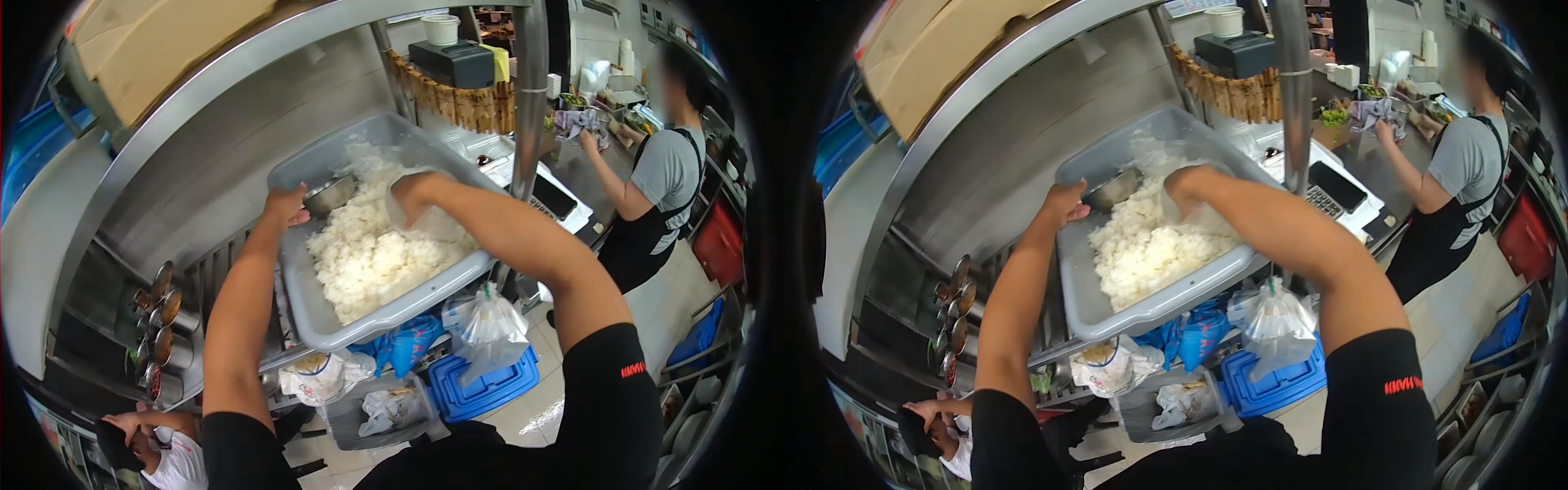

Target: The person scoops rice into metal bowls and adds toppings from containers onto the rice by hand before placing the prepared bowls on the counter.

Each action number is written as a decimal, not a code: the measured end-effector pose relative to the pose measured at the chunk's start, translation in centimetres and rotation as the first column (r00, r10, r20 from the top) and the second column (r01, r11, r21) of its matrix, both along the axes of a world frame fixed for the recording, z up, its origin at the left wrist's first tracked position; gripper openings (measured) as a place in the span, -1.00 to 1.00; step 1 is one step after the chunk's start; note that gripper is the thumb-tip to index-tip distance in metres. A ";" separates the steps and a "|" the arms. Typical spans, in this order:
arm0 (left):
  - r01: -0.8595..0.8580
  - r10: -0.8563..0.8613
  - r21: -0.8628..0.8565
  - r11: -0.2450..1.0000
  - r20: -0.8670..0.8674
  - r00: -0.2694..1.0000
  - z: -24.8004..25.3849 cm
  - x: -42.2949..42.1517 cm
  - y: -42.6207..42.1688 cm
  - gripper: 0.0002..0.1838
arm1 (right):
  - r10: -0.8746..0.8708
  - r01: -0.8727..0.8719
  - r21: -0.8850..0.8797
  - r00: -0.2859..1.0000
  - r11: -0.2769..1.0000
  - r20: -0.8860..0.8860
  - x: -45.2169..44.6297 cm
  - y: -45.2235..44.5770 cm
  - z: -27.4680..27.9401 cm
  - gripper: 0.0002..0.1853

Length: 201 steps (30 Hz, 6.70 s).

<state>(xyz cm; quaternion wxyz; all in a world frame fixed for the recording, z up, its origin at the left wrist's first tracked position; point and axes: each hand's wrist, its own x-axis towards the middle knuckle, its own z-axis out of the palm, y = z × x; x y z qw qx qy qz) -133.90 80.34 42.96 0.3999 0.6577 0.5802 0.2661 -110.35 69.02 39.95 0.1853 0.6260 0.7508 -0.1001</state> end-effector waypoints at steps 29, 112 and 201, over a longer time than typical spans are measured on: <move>0.192 -0.054 0.896 0.401 -0.186 0.981 2.8 -0.4 -8.0 -0.68 | 0.183 0.123 0.145 -0.402 0.982 -0.897 3.0 -2.5 7.0 0.02; 0.224 -0.194 -0.002 0.975 0.488 0.851 -1.3 -0.9 -8.6 -0.44 | -0.181 0.113 -0.276 -0.513 0.955 -0.839 -2.4 -3.5 4.9 -0.16; 0.274 -0.153 -0.079 0.958 0.671 0.726 -0.1 -1.6 -9.5 -0.47 | -0.014 0.270 -0.043 -0.109 0.962 -0.994 -10.9 -1.5 4.6 0.00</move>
